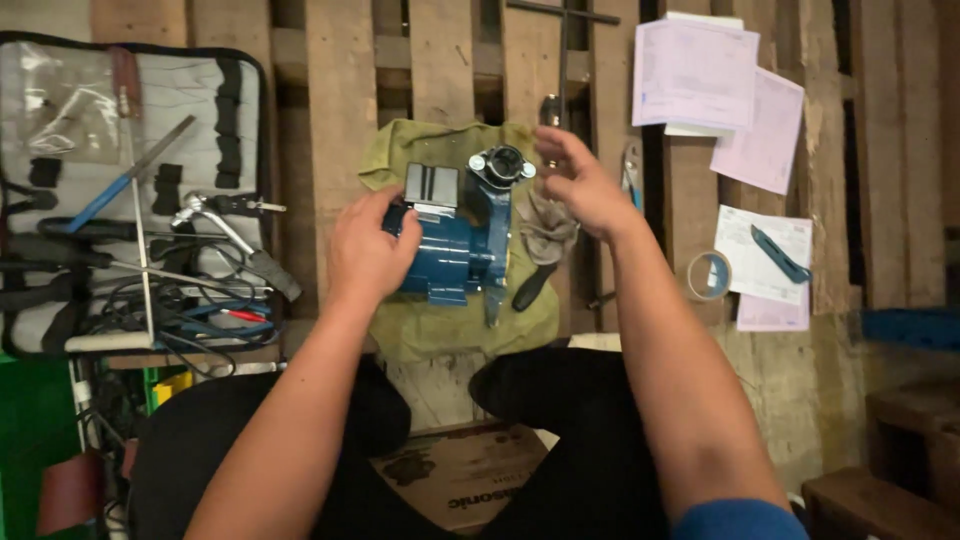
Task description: Cleaning a water pump with a cloth and assembling components using a T-handle wrench on a wooden pallet.
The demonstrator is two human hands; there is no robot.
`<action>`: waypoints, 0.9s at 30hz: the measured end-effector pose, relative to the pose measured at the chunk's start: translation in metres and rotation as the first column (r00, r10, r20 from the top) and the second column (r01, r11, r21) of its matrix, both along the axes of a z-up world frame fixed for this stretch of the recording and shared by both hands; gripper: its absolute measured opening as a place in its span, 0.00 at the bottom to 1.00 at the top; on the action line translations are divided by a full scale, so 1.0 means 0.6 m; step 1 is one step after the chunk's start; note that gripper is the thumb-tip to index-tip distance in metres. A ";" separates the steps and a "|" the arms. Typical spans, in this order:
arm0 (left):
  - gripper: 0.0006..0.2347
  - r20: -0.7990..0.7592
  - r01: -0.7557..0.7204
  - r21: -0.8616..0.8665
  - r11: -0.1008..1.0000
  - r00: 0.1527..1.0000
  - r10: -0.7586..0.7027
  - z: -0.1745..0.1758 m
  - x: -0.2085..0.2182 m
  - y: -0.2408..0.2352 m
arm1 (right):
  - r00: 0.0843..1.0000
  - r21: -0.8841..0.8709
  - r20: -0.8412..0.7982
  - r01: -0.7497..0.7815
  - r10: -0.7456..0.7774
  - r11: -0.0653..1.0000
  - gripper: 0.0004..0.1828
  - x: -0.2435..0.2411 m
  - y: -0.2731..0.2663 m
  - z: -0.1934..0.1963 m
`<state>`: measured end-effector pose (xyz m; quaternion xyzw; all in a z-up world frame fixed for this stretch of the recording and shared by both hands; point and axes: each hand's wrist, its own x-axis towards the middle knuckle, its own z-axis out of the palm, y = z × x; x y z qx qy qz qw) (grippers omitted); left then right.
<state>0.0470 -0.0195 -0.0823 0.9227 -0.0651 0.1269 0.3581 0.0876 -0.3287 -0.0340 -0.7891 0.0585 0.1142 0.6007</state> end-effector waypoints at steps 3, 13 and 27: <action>0.14 0.012 0.014 -0.015 1.000 1.000 -0.014 0.006 -0.002 0.003 | 0.962 0.040 0.015 -0.275 0.274 0.961 0.44 0.020 0.016 -0.023; 0.32 -0.746 -0.282 -0.052 0.958 0.649 0.150 0.092 0.002 -0.002 | 0.996 0.118 -0.083 -0.010 0.020 0.993 0.37 0.000 0.050 -0.103; 0.36 -0.841 -0.416 -0.243 0.876 0.540 0.023 0.136 -0.052 -0.028 | 0.859 -0.266 0.488 -0.022 0.155 0.964 0.35 -0.019 0.129 0.074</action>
